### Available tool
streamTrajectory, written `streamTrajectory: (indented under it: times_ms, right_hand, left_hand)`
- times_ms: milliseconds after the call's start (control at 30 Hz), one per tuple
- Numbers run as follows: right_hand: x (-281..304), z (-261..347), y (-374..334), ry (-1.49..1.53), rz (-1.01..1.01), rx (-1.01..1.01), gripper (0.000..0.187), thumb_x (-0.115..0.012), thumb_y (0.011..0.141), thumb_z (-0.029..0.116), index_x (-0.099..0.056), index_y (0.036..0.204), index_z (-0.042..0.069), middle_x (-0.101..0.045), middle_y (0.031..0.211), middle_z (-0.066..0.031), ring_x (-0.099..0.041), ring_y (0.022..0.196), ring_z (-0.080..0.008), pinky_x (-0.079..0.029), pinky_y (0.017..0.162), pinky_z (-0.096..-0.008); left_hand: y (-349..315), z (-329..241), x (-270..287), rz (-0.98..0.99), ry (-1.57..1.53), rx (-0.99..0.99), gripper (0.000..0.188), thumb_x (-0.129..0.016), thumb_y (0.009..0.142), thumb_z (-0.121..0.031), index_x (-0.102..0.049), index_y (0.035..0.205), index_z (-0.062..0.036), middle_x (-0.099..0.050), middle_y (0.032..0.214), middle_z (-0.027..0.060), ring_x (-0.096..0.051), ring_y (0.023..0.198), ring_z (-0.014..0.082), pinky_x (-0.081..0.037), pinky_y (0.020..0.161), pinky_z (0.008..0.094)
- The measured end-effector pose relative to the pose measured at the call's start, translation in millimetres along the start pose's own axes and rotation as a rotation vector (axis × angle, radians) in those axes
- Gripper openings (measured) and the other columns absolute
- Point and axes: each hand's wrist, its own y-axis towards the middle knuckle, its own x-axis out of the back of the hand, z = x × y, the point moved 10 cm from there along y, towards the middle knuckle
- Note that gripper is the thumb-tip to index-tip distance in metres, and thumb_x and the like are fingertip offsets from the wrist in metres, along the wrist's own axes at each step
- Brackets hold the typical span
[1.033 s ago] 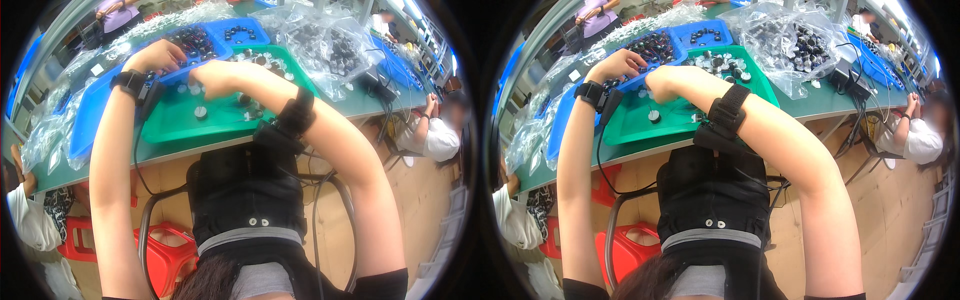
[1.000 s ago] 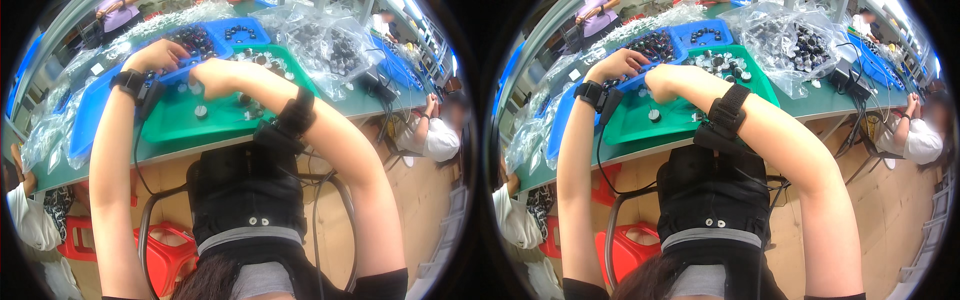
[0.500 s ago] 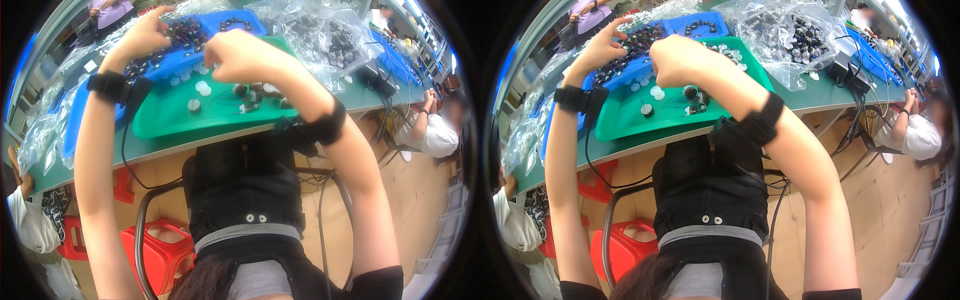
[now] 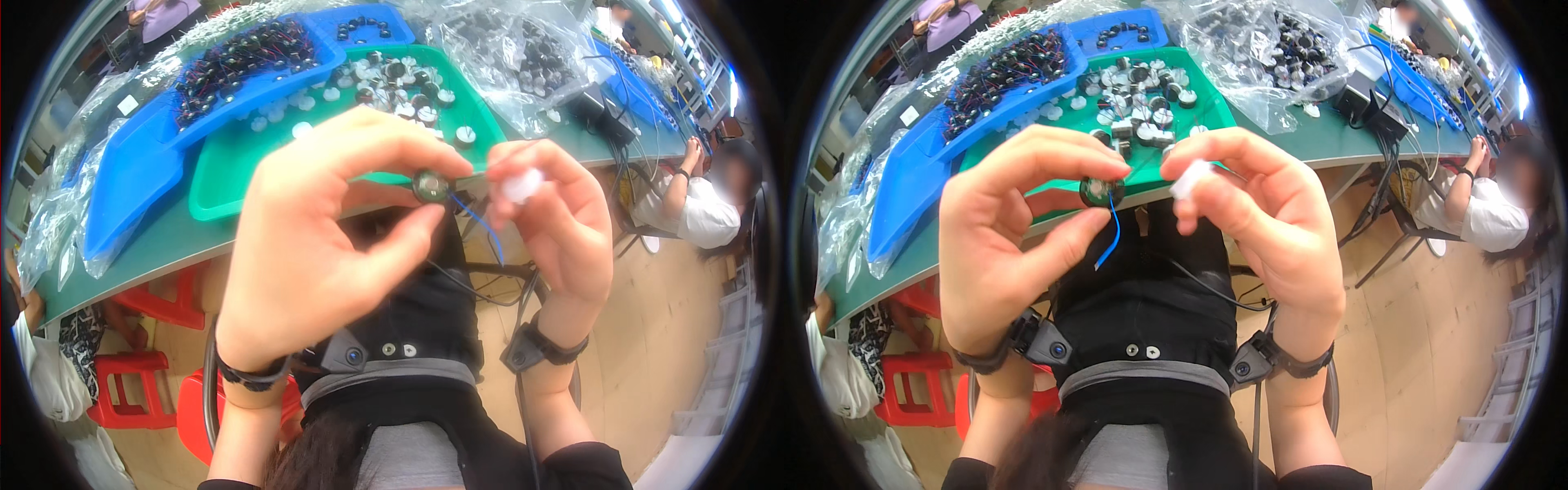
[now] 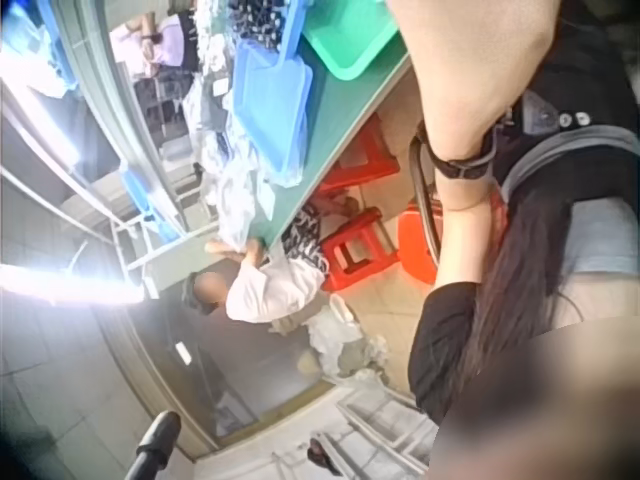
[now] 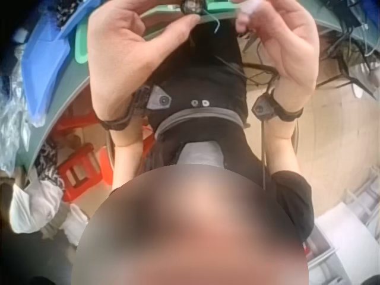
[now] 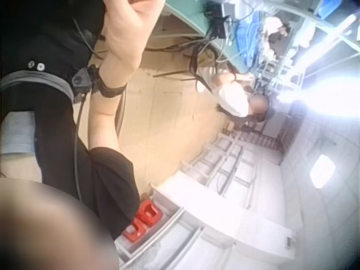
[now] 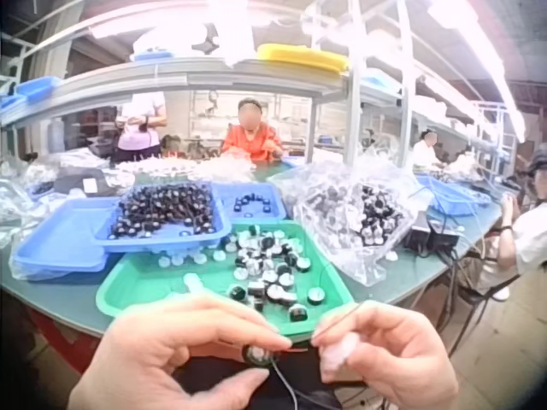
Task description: Manually assemble plastic caps and wiring to small electronic indicator or sensor components at a factory workbench.
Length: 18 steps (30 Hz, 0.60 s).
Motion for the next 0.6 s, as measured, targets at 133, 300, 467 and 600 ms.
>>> streamTrajectory:
  times_ms: [133, 300, 467, 600]
  right_hand:
    - [-4.4, 10.4, -14.7, 0.043, 0.001, 0.129, 0.028, -0.058, 0.086, 0.030, -0.046, 0.090, 0.005, -0.037, 0.125, -0.0306, -0.056, 0.071, -0.0167, -0.046, 0.053, -0.0225]
    - [-32.3, 8.8, -25.6, 0.202, 0.055, 0.231, 0.031, -0.063, 0.082, 0.029, -0.045, 0.078, 0.005, -0.049, 0.100, -0.0349, -0.055, 0.054, -0.0216, -0.050, 0.050, -0.0261]
    - [-29.2, 2.8, -28.6, 0.193, 0.056, 0.231, 0.032, -0.065, 0.081, 0.028, -0.044, 0.081, 0.004, -0.051, 0.072, -0.0160, -0.054, 0.056, -0.0192, -0.052, 0.056, -0.0286]
    - [-37.0, 9.9, -31.3, 0.319, 0.039, 0.372, 0.031, -0.064, 0.082, 0.028, -0.043, 0.081, 0.005, -0.050, 0.070, -0.0136, -0.051, 0.054, -0.0152, -0.050, 0.056, -0.0251]
  left_hand:
    - [-11.3, 7.5, -14.3, 0.014, -0.036, 0.032, 0.029, -0.061, 0.066, 0.011, -0.062, 0.095, 0.0048, -0.057, 0.099, 0.0123, -0.057, 0.095, 0.0174, -0.050, 0.079, 0.0271]
    - [-22.1, 15.7, -15.4, -0.032, -0.039, 0.093, 0.027, -0.063, 0.064, 0.010, -0.060, 0.090, 0.0048, -0.057, 0.095, 0.0105, -0.057, 0.089, 0.0156, -0.049, 0.076, 0.0258]
    - [-23.0, 16.8, -23.8, 0.070, 0.017, 0.076, 0.030, -0.056, 0.060, 0.008, -0.057, 0.089, 0.0037, -0.056, 0.090, 0.0109, -0.056, 0.085, 0.0150, -0.046, 0.073, 0.0233]
    - [-26.8, 14.1, -35.5, 0.154, -0.030, 0.122, 0.032, -0.038, 0.058, 0.011, -0.052, 0.086, 0.0047, -0.055, 0.085, 0.0099, -0.053, 0.079, 0.0136, -0.043, 0.072, 0.0233]
